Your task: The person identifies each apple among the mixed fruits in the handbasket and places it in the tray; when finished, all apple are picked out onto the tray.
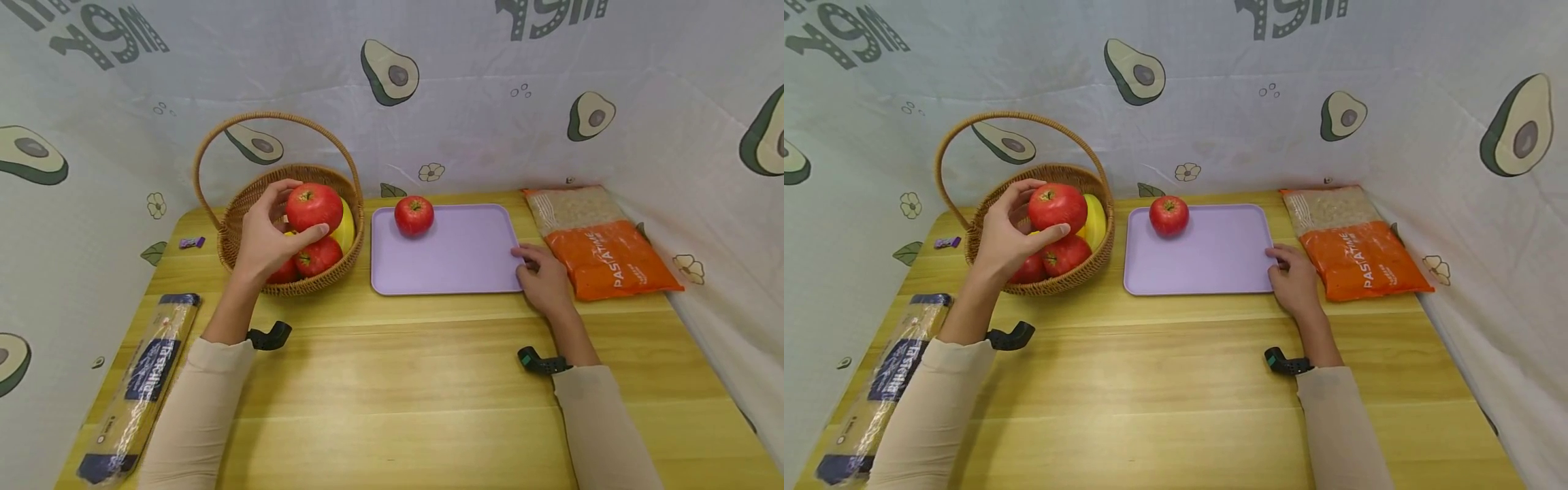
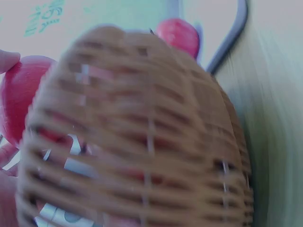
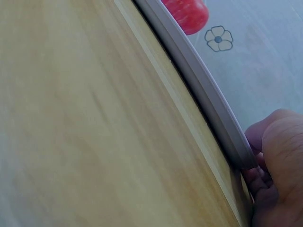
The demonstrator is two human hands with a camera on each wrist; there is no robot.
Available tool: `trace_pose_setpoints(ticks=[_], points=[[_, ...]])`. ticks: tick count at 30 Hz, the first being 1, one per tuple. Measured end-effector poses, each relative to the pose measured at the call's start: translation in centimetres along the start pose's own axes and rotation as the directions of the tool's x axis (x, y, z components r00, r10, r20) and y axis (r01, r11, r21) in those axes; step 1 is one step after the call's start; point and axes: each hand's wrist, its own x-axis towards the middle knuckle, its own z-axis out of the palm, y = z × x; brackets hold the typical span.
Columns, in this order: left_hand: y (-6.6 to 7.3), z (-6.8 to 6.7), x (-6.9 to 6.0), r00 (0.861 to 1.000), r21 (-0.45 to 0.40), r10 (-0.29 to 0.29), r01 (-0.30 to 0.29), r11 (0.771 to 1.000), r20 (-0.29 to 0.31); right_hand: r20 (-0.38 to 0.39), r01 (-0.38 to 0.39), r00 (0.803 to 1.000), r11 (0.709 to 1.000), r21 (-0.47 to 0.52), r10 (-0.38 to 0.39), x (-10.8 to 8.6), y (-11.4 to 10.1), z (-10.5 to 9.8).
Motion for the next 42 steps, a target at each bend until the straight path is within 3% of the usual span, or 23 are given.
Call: trace_pose_setpoints(ticks=[9,20,24,29,34,42], points=[[1.3,2.9,-0.1,0.994,-0.081,0.062,-0.054,0.995,0.088,0.004,0.003,1.000,1.000,0.005,-0.003,0.0,-0.4,0.0],[3.3,7.9,0.5,0.986,-0.140,0.116,-0.098,0.985,0.124,0.006,-0.008,1.000,1.000,-0.007,0.008,-0.1,-0.3,-0.2],[3.8,10.1,0.9,0.985,-0.137,0.104,-0.085,0.987,0.138,0.013,-0.011,1.000,1.000,-0.005,0.011,-0.1,-0.4,-0.2],[3.5,12.8,1.4,0.984,-0.136,0.098,-0.077,0.988,0.149,0.012,-0.010,1.000,1.000,-0.008,0.010,-0.1,-0.3,-0.1],[3.2,14.7,1.9,0.985,-0.151,0.088,-0.065,0.986,0.151,0.005,-0.009,1.000,1.000,-0.009,0.009,0.0,-0.3,-0.1],[3.1,17.9,2.7,0.984,-0.162,0.008,0.021,0.986,0.181,0.002,-0.015,1.000,1.000,-0.001,0.015,0.0,-0.4,-0.2]])
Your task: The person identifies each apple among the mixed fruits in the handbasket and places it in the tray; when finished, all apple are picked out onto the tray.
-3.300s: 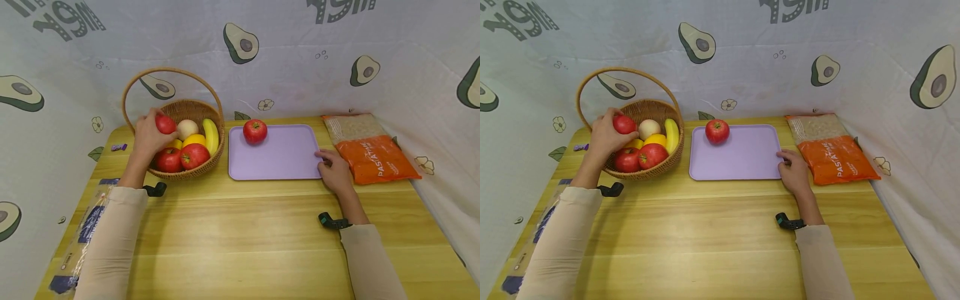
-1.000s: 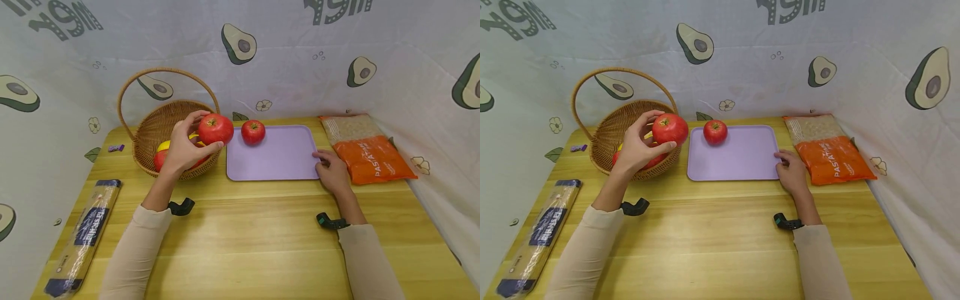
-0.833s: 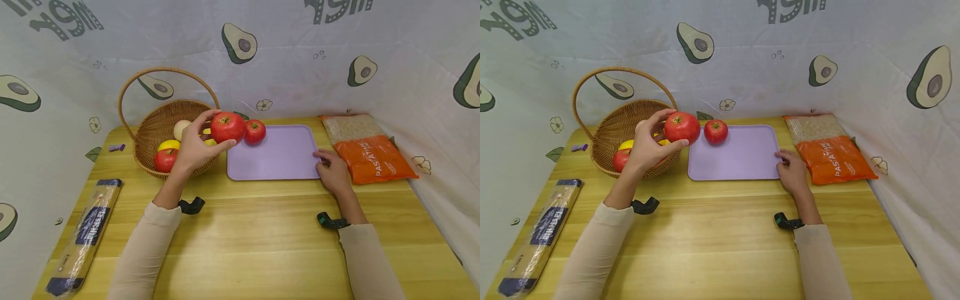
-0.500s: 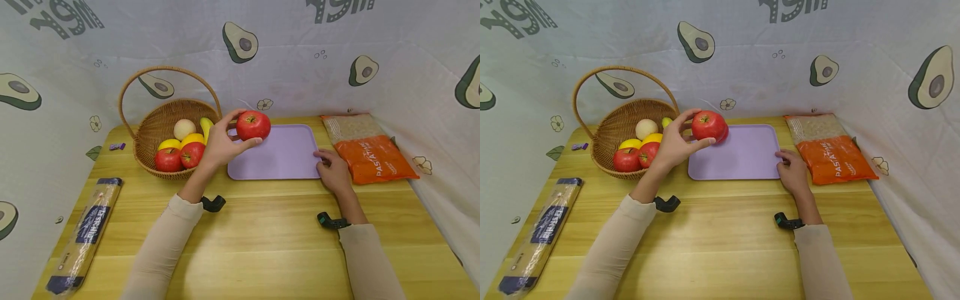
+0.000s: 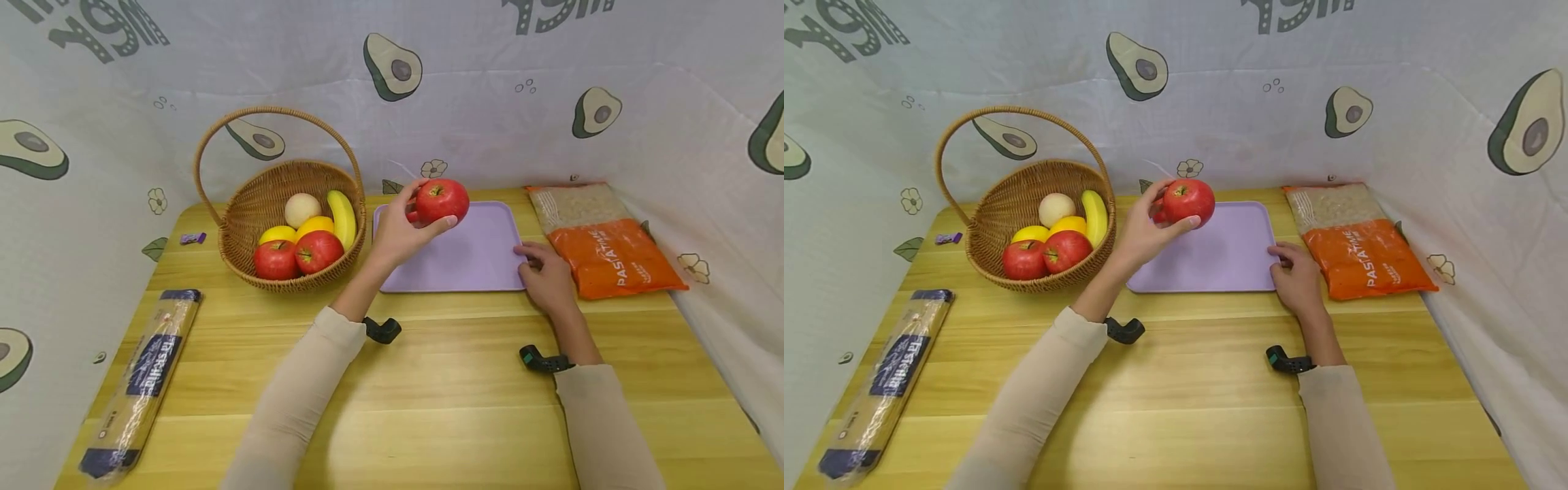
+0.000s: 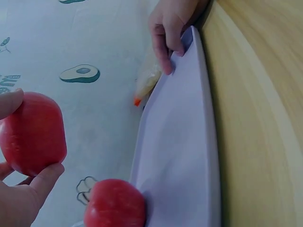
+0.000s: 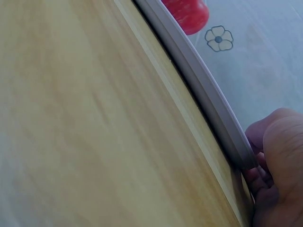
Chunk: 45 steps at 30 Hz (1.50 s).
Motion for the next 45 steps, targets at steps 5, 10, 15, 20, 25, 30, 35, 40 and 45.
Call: trace_pose_setpoints(ticks=[5,10,15,20,25,30,35,40,45], points=[[-0.6,2.2,1.1,0.999,0.045,-0.034,0.033,0.998,0.023,-0.006,0.000,1.000,1.000,-0.004,0.000,0.1,0.0,0.0],[-1.2,4.1,2.2,0.998,0.100,-0.065,0.065,0.993,-0.001,-0.010,0.005,1.000,1.000,-0.003,-0.005,0.3,0.0,0.0],[-1.9,5.4,2.9,0.996,0.145,-0.087,0.089,0.985,-0.014,0.005,-0.010,1.000,1.000,-0.002,0.010,0.1,-0.2,0.0],[-2.8,6.5,3.6,0.997,0.175,-0.069,0.073,0.982,-0.026,0.008,-0.009,1.000,1.000,-0.008,0.009,0.0,-0.2,0.1],[-4.0,8.0,4.4,0.995,0.162,-0.093,0.099,0.982,-0.047,0.003,-0.006,1.000,1.000,-0.016,0.006,0.1,0.0,0.1],[-5.0,9.8,4.9,0.989,0.125,-0.101,0.114,0.986,-0.103,0.006,-0.005,1.000,1.000,-0.019,0.005,0.2,0.0,0.1],[-5.6,11.4,5.2,0.979,0.126,-0.094,0.118,0.985,-0.182,-0.021,0.013,1.000,1.000,-0.001,-0.013,0.0,0.0,0.1],[-6.1,12.0,5.3,0.970,0.130,-0.126,0.155,0.979,-0.210,-0.032,0.030,0.999,1.000,0.008,-0.030,0.0,-0.1,0.2],[-6.1,11.9,5.3,0.978,0.190,-0.118,0.150,0.970,-0.169,-0.027,0.013,1.000,1.000,-0.001,-0.013,0.0,-0.1,0.1]])
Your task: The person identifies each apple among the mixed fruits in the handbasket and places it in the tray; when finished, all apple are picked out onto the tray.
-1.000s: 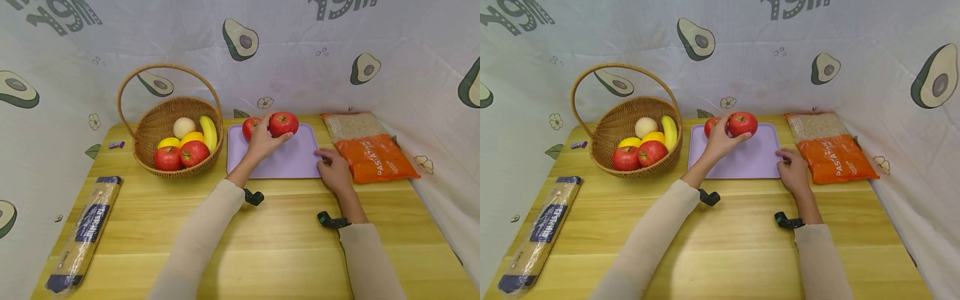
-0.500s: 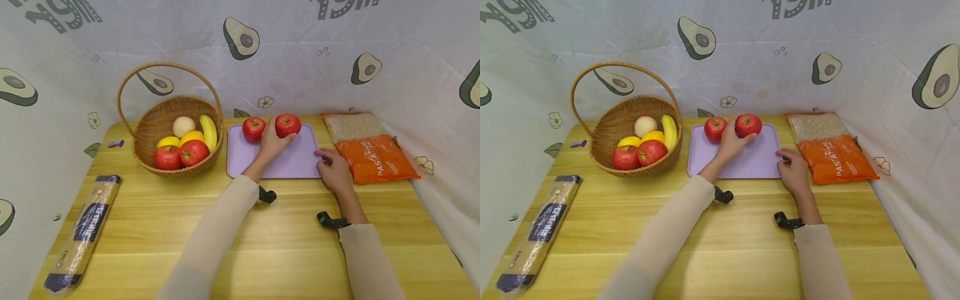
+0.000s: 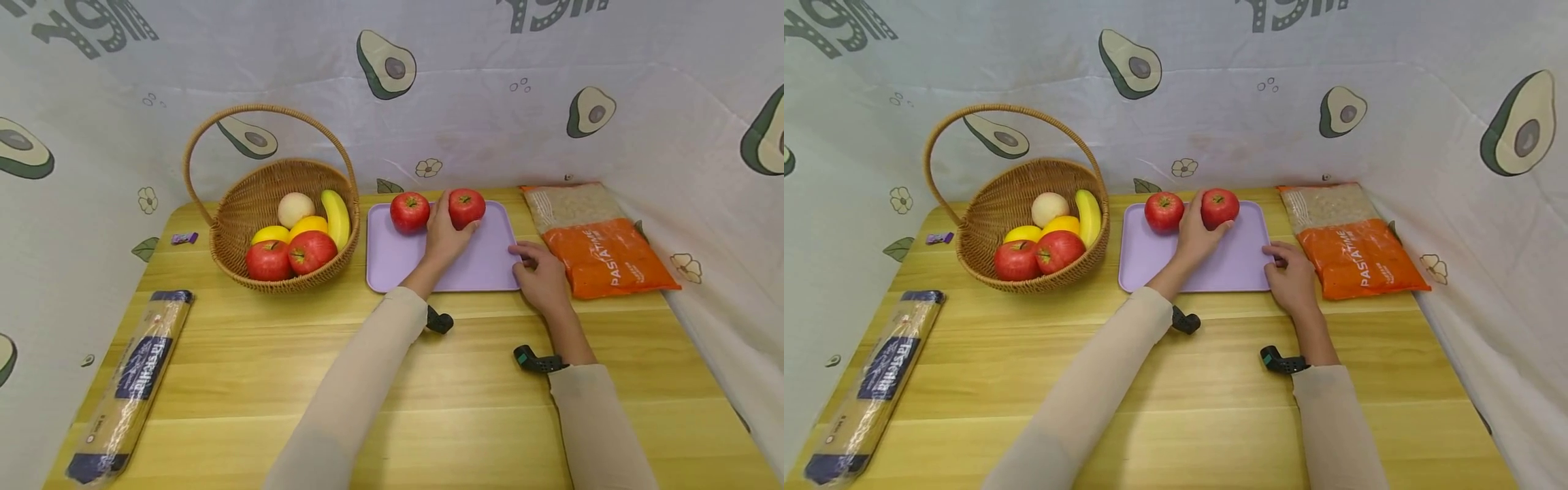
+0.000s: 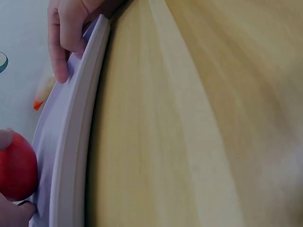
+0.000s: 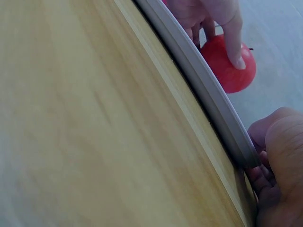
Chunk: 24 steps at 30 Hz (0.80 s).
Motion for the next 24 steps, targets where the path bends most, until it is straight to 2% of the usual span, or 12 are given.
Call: trace_pose_setpoints(ticks=[5,11,14,21,24], points=[[0.2,-1.1,-0.1,0.997,0.066,0.023,-0.029,0.997,0.080,0.006,-0.003,1.000,1.000,-0.006,0.003,0.1,0.1,0.1],[0.5,-2.4,-0.7,0.987,0.060,0.024,-0.034,0.998,0.157,0.007,-0.008,1.000,1.000,-0.018,0.008,0.1,0.2,0.1],[0.8,-3.4,-1.2,0.978,0.062,0.046,-0.060,0.996,0.203,0.007,-0.006,1.000,1.000,-0.020,0.006,0.1,0.2,0.1],[1.9,-7.3,-2.9,0.941,0.011,0.120,-0.130,0.991,0.315,0.010,0.000,1.000,1.000,-0.017,0.000,0.0,0.2,0.1],[2.0,-9.2,-3.8,0.934,-0.029,0.130,-0.128,0.991,0.332,0.017,-0.001,1.000,1.000,-0.017,0.001,0.0,0.2,0.0]])
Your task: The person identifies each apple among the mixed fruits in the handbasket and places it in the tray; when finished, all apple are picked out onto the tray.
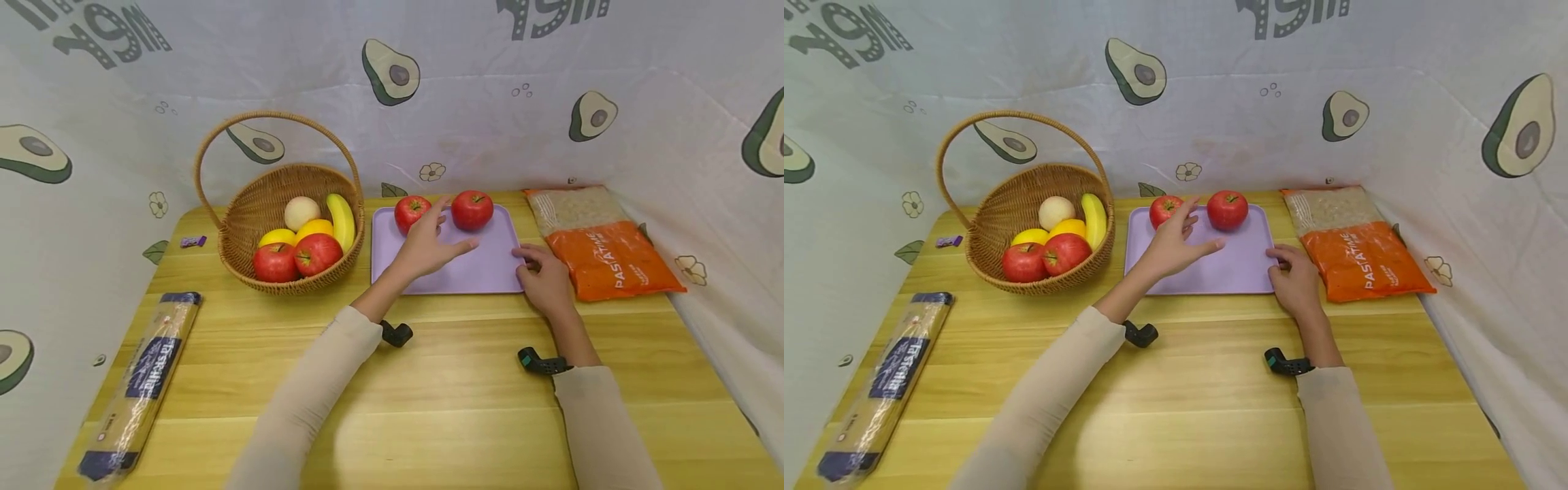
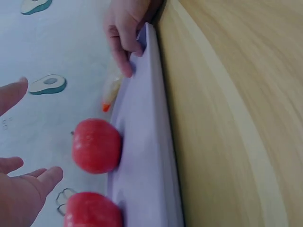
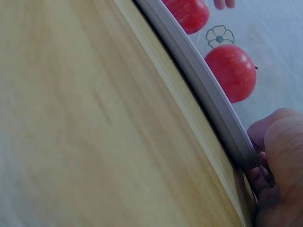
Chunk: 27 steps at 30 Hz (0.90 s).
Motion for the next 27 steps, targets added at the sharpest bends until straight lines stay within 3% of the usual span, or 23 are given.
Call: trace_pose_setpoints(ticks=[5,9,17,27], points=[[0.0,-2.0,-2.3,0.999,-0.046,0.014,-0.015,0.999,-0.029,0.001,-0.005,1.000,1.000,0.010,0.005,-0.1,0.1,-0.2],[0.1,-3.6,-4.0,0.994,-0.076,0.080,-0.086,0.993,-0.076,-0.005,-0.005,1.000,1.000,0.008,0.005,-0.1,0.2,-0.2],[0.3,-8.1,-7.1,0.961,0.061,0.177,-0.168,0.984,-0.213,0.001,-0.007,1.000,1.000,0.008,0.007,-0.1,0.2,0.0],[-0.8,-12.5,-10.6,0.919,0.216,0.274,-0.217,0.952,-0.283,0.014,-0.002,1.000,1.000,-0.002,0.002,0.2,0.1,0.0]])
